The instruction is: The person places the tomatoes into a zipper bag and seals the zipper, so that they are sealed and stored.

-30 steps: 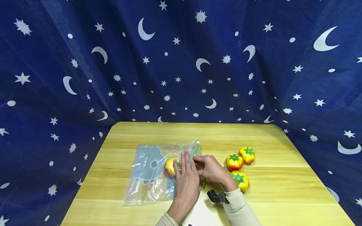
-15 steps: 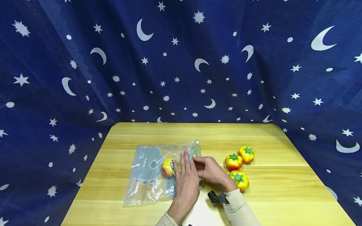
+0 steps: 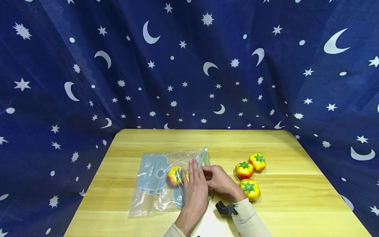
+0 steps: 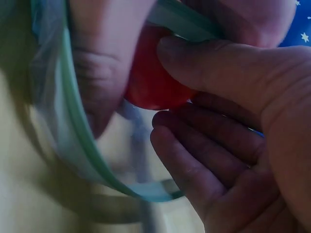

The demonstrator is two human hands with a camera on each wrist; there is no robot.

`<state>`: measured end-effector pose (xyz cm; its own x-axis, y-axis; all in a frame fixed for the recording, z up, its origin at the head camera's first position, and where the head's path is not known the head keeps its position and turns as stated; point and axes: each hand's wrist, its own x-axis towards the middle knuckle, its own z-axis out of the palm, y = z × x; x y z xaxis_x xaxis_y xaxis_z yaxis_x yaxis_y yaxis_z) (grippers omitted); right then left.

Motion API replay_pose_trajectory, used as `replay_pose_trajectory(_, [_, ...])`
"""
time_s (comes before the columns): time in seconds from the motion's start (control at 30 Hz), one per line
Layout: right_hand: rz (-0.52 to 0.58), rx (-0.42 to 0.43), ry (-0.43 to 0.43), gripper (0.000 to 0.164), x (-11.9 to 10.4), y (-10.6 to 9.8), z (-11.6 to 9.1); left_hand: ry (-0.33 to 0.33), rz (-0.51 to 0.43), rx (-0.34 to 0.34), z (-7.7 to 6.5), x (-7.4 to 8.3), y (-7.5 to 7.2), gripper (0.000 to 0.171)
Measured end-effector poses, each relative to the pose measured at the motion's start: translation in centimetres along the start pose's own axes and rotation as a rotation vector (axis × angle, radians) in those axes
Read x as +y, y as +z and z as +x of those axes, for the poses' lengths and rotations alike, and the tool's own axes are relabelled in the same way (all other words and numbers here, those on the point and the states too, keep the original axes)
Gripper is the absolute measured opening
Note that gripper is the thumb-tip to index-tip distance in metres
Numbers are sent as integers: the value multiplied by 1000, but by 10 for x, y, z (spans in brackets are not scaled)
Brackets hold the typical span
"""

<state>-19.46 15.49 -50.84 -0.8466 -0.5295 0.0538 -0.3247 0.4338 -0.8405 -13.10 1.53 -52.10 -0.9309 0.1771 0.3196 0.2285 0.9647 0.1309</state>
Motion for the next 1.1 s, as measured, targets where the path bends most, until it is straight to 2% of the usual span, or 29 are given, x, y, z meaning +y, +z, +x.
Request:
replay_pose_trajectory(0.27, [-77,13,-9,55,-6,-19,-14,-7,5,-10,0,-1,1,88])
replay_pose_trajectory(0.43, [-73,-3,19,57,-14,-41,-31,-6,-11,-37,0,0,1,85])
replay_pose_trajectory(0.53, [-113,12,31,57,-18,-55,-43,-2,-25,-41,0,1,0,83])
replay_pose_trajectory(0.67, [-164,36,16,57,-19,-73,-59,4,-37,-16,-1,1,0,80])
replay_pose_trajectory(0.77, [-150,47,15,58,-18,-86,-71,12,-40,7,-1,0,0,76])
replay_pose_trajectory(0.93, [-103,68,52,58,-15,-104,-91,25,-48,41,0,-1,0,69])
replay_pose_trajectory(1.1, [-146,122,84,59,-13,-116,-109,26,-63,58,1,-1,-1,69])
